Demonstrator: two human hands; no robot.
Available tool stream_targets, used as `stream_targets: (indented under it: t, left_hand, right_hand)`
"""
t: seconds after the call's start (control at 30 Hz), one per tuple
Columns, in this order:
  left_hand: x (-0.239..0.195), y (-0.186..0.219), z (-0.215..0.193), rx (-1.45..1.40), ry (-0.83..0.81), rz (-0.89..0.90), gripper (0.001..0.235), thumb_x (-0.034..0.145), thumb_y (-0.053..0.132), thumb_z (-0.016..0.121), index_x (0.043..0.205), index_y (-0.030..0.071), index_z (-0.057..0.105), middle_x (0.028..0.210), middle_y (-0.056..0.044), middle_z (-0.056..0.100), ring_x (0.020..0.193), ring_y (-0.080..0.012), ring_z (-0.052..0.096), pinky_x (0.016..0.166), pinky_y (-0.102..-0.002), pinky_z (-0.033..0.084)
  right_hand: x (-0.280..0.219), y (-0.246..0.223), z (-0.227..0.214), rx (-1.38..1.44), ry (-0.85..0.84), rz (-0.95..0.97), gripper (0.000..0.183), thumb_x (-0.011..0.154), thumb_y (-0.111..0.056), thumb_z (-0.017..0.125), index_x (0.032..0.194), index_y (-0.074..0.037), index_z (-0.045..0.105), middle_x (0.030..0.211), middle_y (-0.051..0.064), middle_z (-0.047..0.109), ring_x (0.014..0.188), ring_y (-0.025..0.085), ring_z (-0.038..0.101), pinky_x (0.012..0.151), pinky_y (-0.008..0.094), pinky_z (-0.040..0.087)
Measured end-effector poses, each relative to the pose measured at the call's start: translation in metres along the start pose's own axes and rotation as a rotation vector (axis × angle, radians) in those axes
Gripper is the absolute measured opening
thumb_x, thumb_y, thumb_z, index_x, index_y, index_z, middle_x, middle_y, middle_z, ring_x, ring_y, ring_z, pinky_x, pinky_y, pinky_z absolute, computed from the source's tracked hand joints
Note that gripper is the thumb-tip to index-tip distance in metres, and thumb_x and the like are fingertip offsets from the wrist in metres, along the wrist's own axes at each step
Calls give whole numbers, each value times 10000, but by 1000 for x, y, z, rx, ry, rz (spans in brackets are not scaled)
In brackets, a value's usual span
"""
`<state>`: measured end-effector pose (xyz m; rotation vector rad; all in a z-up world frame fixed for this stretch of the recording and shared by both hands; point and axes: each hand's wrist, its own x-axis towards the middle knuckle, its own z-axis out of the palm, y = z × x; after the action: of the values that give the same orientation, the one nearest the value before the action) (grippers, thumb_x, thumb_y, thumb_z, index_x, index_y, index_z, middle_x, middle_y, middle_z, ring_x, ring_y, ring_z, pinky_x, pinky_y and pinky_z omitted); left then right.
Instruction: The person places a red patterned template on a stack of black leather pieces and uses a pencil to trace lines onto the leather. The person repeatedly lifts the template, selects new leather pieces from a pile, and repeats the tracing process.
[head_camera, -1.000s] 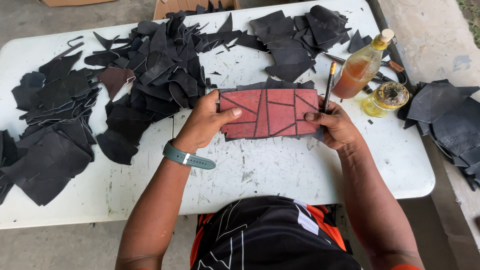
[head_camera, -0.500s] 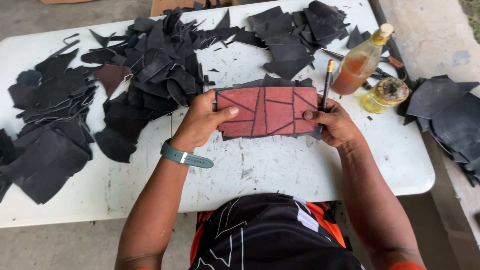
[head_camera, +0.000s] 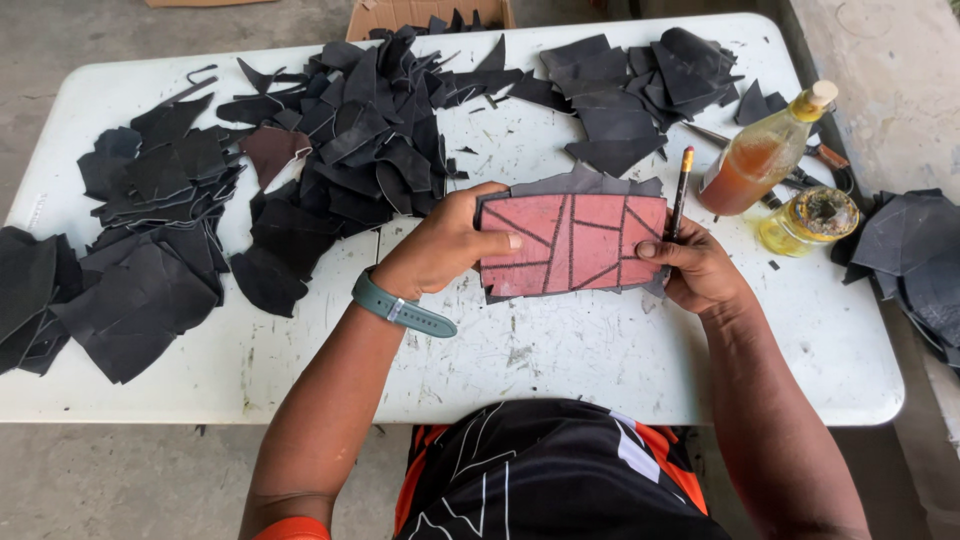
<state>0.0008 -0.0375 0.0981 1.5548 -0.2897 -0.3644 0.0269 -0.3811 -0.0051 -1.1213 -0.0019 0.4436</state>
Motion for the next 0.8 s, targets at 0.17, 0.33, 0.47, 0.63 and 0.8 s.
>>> stream_targets:
  t: [0.17,0.33,0.47,0.63,0.8]
  left_hand:
    - [3,-7,-10,163,21,118,400,885,-29,715,1270,-28,607,1077,-78,719,976,-127,656,876,-283,567]
    - [23,-45,-23,-222,25,95,442,869,-66,712,1282,-15,563,1152,-79,695,1062,-147,664,964,-328,559]
    - [25,-66,-37,-340,-6,31,494,866,-67,714,1326,1,547,1241,-98,677,1161,-176,636,1042,-347,506]
    - [24,-71,-36,-412,-19,-21,558,863,-54,715,1384,19,527,1305,-116,667,1225,-199,622,1083,-369,484]
    - [21,-67,-34,-421,-61,-9,558,874,-62,713,1401,-2,537,1337,-134,661,1250,-215,620,1112,-394,482]
  right_hand:
    - [3,9,-7,-113,-1,-151,342,869,-10,797,1204,-8,727,1014,57,735,749,96,589,609,259,412]
    - [-8,14,-16,-182,-30,-345,306,861,-15,862,1024,38,609,933,26,610,845,120,608,745,304,523]
    - [-23,-4,2,-183,-177,-279,579,725,-28,879,1263,43,678,1116,85,740,945,127,689,806,281,582]
    - [-36,-22,24,-145,-211,-287,520,766,-18,834,1257,48,678,1146,106,756,1025,155,723,942,309,595]
    - [-30,-19,30,-225,-45,-278,423,794,-9,828,1192,61,703,1074,115,765,927,154,734,851,323,621]
